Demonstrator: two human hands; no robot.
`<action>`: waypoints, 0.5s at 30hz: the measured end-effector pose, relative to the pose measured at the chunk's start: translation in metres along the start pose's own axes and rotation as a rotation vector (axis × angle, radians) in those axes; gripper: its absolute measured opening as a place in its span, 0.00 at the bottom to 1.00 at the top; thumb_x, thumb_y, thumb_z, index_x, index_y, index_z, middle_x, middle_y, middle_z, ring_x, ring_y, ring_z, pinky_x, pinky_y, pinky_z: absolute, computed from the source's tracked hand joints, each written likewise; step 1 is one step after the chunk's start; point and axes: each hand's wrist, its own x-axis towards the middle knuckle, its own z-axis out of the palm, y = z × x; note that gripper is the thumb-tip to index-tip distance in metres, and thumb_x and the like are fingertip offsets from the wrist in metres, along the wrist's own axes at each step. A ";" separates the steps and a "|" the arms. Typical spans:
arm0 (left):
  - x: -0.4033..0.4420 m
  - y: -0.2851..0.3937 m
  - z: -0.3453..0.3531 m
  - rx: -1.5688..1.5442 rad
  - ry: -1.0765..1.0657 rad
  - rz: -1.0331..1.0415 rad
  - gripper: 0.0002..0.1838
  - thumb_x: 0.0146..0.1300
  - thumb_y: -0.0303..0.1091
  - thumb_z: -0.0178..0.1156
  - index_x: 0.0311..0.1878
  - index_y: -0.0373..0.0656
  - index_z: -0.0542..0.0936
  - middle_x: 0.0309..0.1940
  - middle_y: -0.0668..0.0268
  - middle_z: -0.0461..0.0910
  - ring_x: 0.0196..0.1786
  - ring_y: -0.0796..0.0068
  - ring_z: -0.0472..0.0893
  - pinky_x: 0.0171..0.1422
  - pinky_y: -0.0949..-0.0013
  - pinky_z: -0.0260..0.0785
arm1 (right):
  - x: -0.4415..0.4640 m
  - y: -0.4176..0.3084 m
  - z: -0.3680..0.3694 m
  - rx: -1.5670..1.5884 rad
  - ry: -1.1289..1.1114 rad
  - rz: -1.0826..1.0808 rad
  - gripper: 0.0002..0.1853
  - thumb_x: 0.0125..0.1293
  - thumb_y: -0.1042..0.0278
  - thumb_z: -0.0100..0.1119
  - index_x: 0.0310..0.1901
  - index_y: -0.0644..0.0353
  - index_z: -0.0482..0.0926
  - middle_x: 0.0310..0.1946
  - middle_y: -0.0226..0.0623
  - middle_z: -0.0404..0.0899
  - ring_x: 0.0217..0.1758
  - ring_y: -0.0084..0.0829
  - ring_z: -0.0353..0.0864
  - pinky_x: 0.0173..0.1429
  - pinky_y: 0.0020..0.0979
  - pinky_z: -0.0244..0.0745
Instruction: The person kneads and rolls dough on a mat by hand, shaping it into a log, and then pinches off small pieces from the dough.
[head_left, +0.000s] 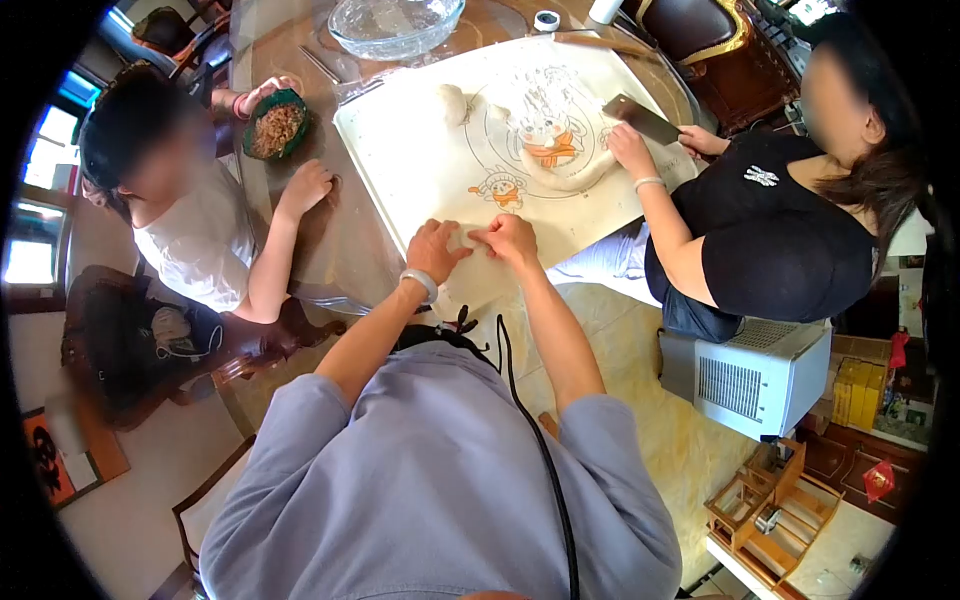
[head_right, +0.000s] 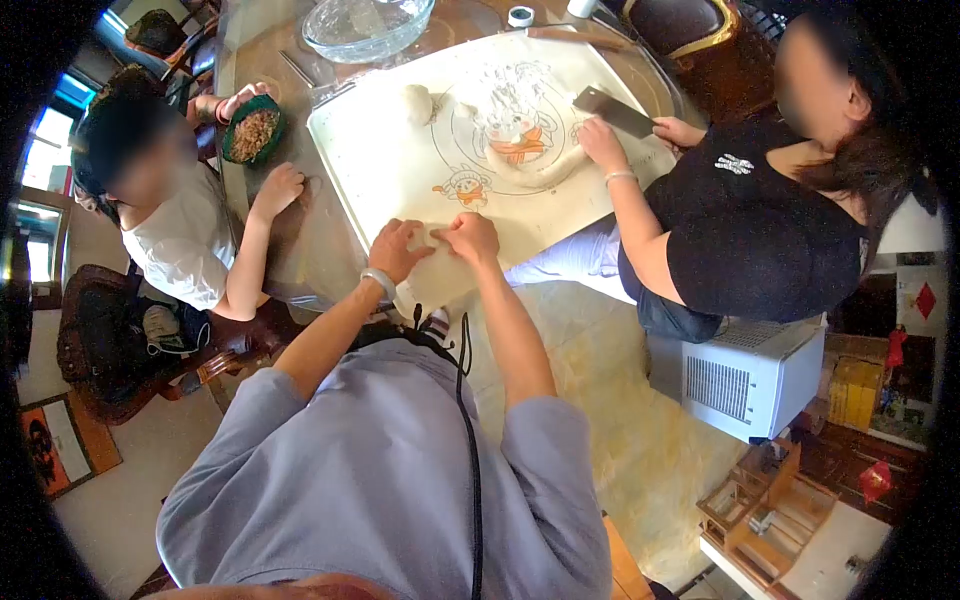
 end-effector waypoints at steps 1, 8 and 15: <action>0.001 0.002 0.000 0.005 0.007 -0.024 0.25 0.47 0.43 0.74 0.49 0.47 0.79 0.41 0.59 0.79 0.45 0.60 0.79 0.51 0.61 0.72 | 0.000 -0.001 0.000 -0.094 0.037 -0.024 0.19 0.46 0.52 0.76 0.22 0.57 0.77 0.15 0.31 0.79 0.18 0.23 0.80 0.25 0.25 0.75; -0.001 0.002 0.001 -0.043 0.019 -0.077 0.21 0.50 0.42 0.72 0.48 0.50 0.81 0.41 0.61 0.79 0.45 0.61 0.79 0.52 0.61 0.72 | 0.005 -0.006 -0.006 -0.189 -0.021 -0.009 0.24 0.47 0.42 0.73 0.22 0.55 0.75 0.16 0.31 0.79 0.19 0.22 0.80 0.27 0.25 0.75; -0.005 -0.001 0.009 -0.003 0.094 -0.039 0.18 0.51 0.41 0.71 0.48 0.56 0.84 0.42 0.63 0.78 0.47 0.62 0.77 0.53 0.59 0.70 | 0.005 -0.008 -0.005 -0.312 0.001 -0.044 0.27 0.44 0.35 0.71 0.22 0.54 0.75 0.16 0.31 0.80 0.19 0.25 0.81 0.28 0.26 0.75</action>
